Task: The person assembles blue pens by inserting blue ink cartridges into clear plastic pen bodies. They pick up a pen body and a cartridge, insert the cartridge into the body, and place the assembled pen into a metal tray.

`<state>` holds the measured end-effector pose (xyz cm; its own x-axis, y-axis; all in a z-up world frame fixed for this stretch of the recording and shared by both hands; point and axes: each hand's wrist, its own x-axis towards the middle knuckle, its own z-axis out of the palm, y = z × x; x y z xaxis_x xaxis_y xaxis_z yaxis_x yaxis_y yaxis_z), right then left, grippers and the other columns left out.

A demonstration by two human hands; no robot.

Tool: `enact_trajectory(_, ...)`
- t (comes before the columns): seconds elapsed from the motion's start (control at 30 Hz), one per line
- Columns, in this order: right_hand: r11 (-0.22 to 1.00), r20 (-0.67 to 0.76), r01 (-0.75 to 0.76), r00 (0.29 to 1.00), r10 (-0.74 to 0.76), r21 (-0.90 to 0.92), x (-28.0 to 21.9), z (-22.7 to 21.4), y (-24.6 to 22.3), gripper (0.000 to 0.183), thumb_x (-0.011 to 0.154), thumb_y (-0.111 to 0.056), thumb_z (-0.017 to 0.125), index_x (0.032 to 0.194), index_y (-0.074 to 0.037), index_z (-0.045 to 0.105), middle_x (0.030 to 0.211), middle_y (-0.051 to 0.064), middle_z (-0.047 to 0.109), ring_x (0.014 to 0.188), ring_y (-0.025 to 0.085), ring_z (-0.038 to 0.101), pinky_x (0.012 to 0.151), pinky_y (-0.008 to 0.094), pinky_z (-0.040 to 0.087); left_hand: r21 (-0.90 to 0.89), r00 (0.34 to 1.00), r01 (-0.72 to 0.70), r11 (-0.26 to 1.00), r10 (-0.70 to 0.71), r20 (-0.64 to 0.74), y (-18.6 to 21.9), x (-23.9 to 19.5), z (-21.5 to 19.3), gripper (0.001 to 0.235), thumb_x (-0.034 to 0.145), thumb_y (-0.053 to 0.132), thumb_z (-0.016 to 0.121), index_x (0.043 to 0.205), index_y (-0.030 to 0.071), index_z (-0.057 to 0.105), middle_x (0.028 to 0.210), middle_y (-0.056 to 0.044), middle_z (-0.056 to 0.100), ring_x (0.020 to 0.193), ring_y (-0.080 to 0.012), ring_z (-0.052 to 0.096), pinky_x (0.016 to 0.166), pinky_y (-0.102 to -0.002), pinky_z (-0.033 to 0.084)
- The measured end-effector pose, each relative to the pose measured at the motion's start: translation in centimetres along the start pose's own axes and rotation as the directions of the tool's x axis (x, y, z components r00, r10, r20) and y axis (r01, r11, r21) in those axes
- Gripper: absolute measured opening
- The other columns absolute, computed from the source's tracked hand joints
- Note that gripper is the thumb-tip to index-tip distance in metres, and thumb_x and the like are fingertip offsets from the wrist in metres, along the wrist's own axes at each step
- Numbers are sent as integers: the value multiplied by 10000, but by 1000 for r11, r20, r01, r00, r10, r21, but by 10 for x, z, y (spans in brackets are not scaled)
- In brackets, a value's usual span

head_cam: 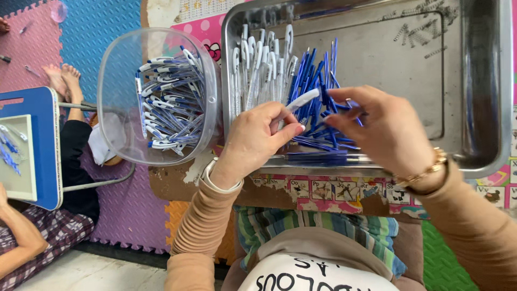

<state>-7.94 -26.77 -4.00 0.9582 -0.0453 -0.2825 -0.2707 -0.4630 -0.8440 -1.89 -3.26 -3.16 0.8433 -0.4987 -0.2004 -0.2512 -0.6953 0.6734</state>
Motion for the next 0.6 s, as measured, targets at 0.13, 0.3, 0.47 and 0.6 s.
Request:
enact_trajectory(0.13, 931, 15, 307, 950, -310, -196, -2, 11, 2, 227, 989, -247, 735, 1190, -144, 763, 999, 56, 755, 646, 179, 654, 594, 328, 538, 87, 992, -124, 988, 126, -23, 4, 8, 14, 184, 917, 366, 809, 895, 212, 712, 699, 41, 565, 602, -151, 539, 563, -373, 397)
enact_trajectory(0.3, 915, 85, 312, 950, -300, -257, 7, -1, 20, 133, 1013, -229, 712, 1016, -107, 763, 837, 23, 720, 554, 164, 619, 469, 317, 493, 113, 992, -124, 986, 126, -10, -2, 10, 20, 236, 903, 444, 802, 1011, 242, 745, 784, 37, 623, 639, -168, 605, 589, -385, 443)
enact_trajectory(0.47, 332, -183, 42, 765, -617, -942, 48, -67, 118, 128, 1135, -466, 875, 1142, -371, 789, 1147, -64, 747, 1002, 177, 722, 766, 297, 585, 196, 935, -166, 966, 218, -280, -28, 2, 2, 750, 1127, -4, 421, 1700, 270, 21, 1771, -183, 413, 488, -100, 493, 405, -246, 413)
enact_trajectory(0.6, 640, -262, 240, 767, -586, -730, 97, -98, 158, 220, 1251, -90, 946, 1148, 1, 775, 1266, 219, 621, 1074, 358, 657, 916, 438, 541, 325, 939, 6, 946, 107, -328, -48, 26, 13, 863, 1112, -84, 497, 1716, 351, 60, 1229, -110, 508, 575, -63, 405, 406, -187, 402)
